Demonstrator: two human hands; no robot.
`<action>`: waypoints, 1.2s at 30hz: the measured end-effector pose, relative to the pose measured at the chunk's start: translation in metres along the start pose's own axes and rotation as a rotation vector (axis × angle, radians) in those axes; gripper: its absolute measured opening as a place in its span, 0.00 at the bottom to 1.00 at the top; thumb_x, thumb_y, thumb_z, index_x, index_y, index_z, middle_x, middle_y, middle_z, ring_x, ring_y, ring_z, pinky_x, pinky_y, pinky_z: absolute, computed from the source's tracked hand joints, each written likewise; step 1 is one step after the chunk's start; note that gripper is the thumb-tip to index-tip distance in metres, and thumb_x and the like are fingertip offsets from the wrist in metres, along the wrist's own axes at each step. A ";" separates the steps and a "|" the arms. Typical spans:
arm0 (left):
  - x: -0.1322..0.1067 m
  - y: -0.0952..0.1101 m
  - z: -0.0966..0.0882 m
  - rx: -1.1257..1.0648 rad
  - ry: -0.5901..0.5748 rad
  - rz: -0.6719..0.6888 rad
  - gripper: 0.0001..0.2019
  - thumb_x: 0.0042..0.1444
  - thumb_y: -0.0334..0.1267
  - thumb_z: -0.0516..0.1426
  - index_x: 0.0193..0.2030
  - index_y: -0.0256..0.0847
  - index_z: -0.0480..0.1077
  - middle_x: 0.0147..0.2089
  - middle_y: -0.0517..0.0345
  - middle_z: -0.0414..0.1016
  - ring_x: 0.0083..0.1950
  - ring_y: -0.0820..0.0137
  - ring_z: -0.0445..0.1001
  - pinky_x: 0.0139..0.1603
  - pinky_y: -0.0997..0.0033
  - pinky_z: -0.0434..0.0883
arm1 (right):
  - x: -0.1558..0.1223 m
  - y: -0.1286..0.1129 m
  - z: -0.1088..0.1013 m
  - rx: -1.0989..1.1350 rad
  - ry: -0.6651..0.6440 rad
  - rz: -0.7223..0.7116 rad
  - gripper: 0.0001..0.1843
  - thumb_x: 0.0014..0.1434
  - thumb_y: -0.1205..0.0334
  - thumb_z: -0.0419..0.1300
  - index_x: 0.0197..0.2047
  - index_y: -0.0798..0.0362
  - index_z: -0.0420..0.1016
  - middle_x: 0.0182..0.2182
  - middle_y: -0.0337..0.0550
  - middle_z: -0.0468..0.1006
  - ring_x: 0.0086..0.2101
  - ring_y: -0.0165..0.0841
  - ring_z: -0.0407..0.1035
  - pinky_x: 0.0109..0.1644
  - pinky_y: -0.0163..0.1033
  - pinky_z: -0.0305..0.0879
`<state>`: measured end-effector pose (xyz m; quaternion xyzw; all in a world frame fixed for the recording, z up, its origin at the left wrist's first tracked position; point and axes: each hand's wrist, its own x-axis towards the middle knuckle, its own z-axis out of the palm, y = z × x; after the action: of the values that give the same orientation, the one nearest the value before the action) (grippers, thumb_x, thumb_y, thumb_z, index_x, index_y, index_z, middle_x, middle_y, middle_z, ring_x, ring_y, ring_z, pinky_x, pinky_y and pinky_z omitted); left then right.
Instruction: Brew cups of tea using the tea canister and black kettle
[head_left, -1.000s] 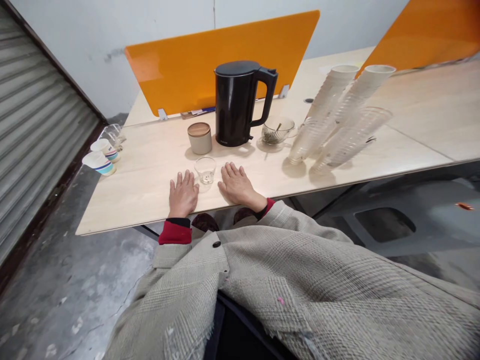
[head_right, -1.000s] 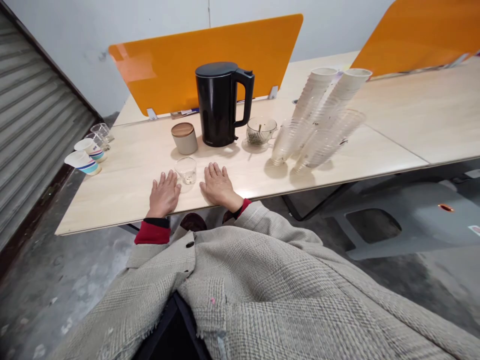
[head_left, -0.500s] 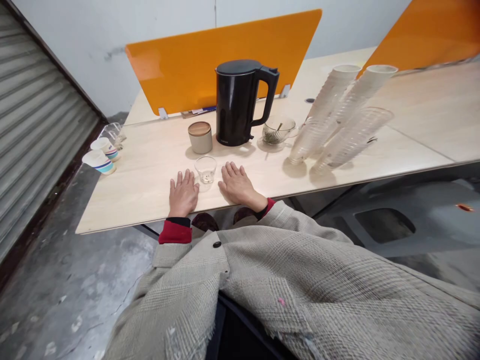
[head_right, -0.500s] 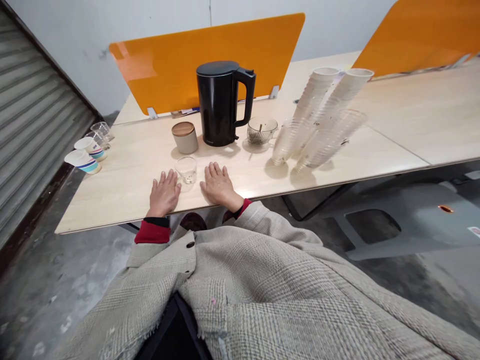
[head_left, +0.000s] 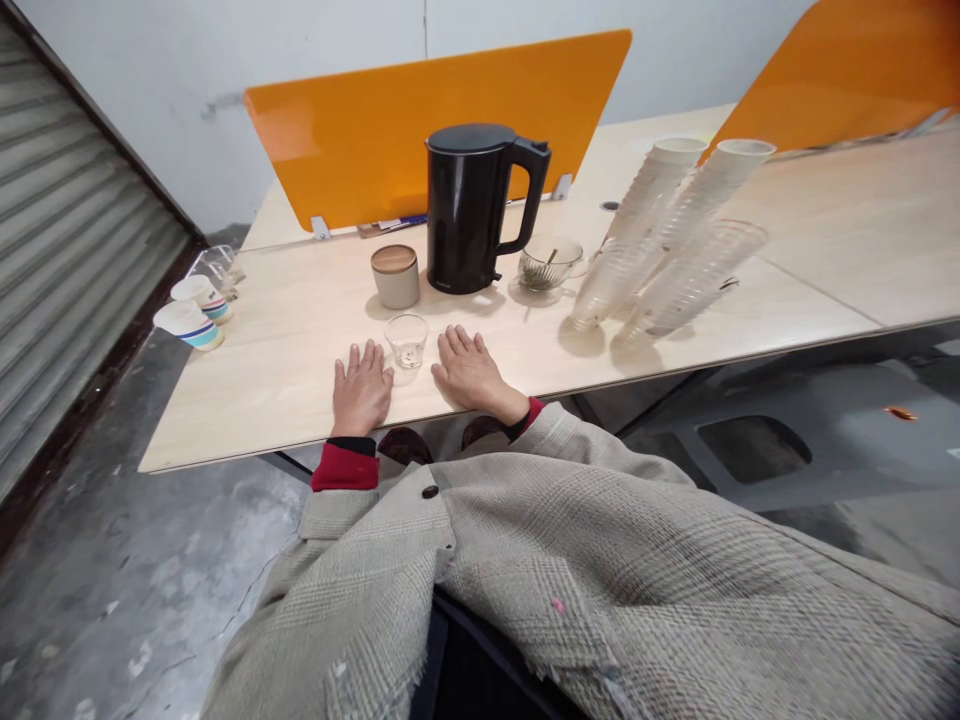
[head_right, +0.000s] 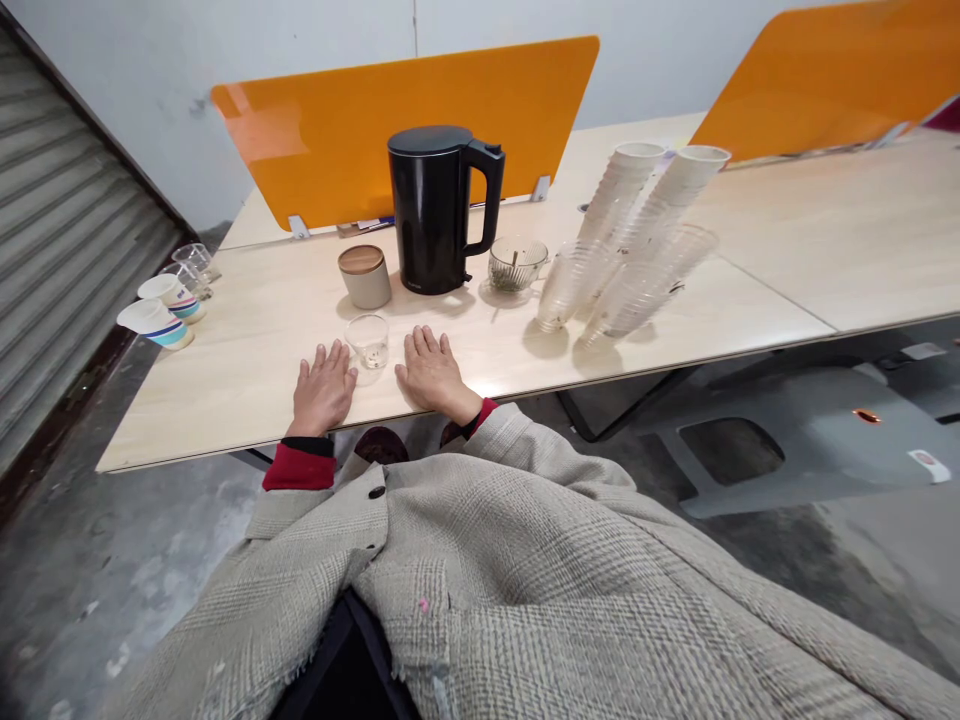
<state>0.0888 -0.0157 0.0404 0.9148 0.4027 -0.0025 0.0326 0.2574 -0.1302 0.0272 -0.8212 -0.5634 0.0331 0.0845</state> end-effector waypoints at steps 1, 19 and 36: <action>0.000 0.000 0.000 0.000 0.002 0.000 0.34 0.76 0.45 0.36 0.83 0.36 0.50 0.86 0.54 0.46 0.87 0.52 0.43 0.86 0.40 0.47 | 0.000 0.000 0.000 0.002 0.001 0.000 0.38 0.76 0.55 0.45 0.80 0.71 0.53 0.81 0.67 0.49 0.80 0.55 0.43 0.82 0.64 0.40; 0.001 -0.001 0.000 -0.028 0.005 -0.002 0.33 0.76 0.45 0.37 0.83 0.36 0.51 0.86 0.54 0.46 0.87 0.52 0.43 0.86 0.40 0.46 | 0.000 -0.002 -0.006 0.010 -0.030 0.012 0.38 0.76 0.56 0.45 0.80 0.71 0.52 0.81 0.66 0.47 0.80 0.54 0.42 0.82 0.63 0.39; 0.000 -0.001 0.002 -0.028 0.010 0.002 0.33 0.75 0.45 0.37 0.83 0.38 0.51 0.86 0.54 0.46 0.87 0.52 0.43 0.86 0.39 0.46 | 0.000 0.000 -0.003 0.008 -0.021 0.002 0.38 0.76 0.56 0.45 0.80 0.71 0.53 0.81 0.66 0.48 0.80 0.54 0.42 0.82 0.64 0.39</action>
<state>0.0881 -0.0145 0.0387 0.9146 0.4019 0.0076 0.0434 0.2578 -0.1304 0.0305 -0.8211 -0.5632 0.0441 0.0818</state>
